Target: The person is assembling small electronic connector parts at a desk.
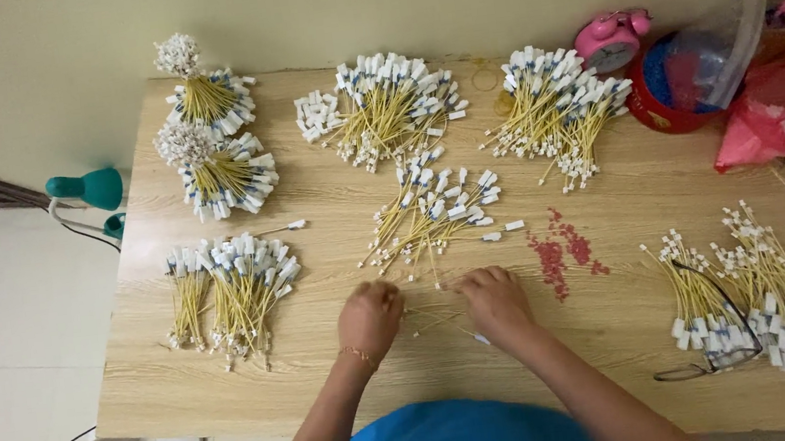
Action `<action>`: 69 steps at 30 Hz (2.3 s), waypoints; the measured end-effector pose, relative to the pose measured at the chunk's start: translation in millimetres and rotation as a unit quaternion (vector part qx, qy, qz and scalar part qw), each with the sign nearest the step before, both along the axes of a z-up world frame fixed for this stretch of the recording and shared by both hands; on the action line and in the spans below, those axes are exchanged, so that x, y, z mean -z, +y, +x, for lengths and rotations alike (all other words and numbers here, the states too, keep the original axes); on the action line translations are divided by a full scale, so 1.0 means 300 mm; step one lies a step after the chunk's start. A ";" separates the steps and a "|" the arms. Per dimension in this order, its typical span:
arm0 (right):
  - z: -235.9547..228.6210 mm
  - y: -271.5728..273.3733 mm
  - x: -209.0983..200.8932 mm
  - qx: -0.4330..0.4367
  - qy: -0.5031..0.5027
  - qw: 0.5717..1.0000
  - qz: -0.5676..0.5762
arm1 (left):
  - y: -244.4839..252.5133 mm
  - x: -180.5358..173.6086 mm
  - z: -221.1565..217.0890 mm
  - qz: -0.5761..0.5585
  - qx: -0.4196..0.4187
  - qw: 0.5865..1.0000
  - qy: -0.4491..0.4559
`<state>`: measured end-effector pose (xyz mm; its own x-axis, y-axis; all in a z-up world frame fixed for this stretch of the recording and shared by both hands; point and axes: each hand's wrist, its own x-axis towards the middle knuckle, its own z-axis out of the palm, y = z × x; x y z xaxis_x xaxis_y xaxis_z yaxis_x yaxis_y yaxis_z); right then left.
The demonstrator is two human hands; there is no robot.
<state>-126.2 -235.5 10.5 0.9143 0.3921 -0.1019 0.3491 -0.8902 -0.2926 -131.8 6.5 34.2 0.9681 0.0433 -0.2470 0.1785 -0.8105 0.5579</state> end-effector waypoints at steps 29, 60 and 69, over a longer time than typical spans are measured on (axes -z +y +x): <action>0.270 -0.224 -0.229 0.340 0.162 0.926 0.032 | 0.085 0.124 0.182 0.076 -0.052 0.980 -0.176; 0.169 -0.208 -0.226 0.354 0.167 0.787 0.476 | 0.042 0.103 0.400 0.047 -0.077 0.989 -0.118; 0.117 -0.257 -0.171 0.360 0.196 0.729 0.548 | 0.044 0.173 0.425 0.093 -0.079 0.974 -0.190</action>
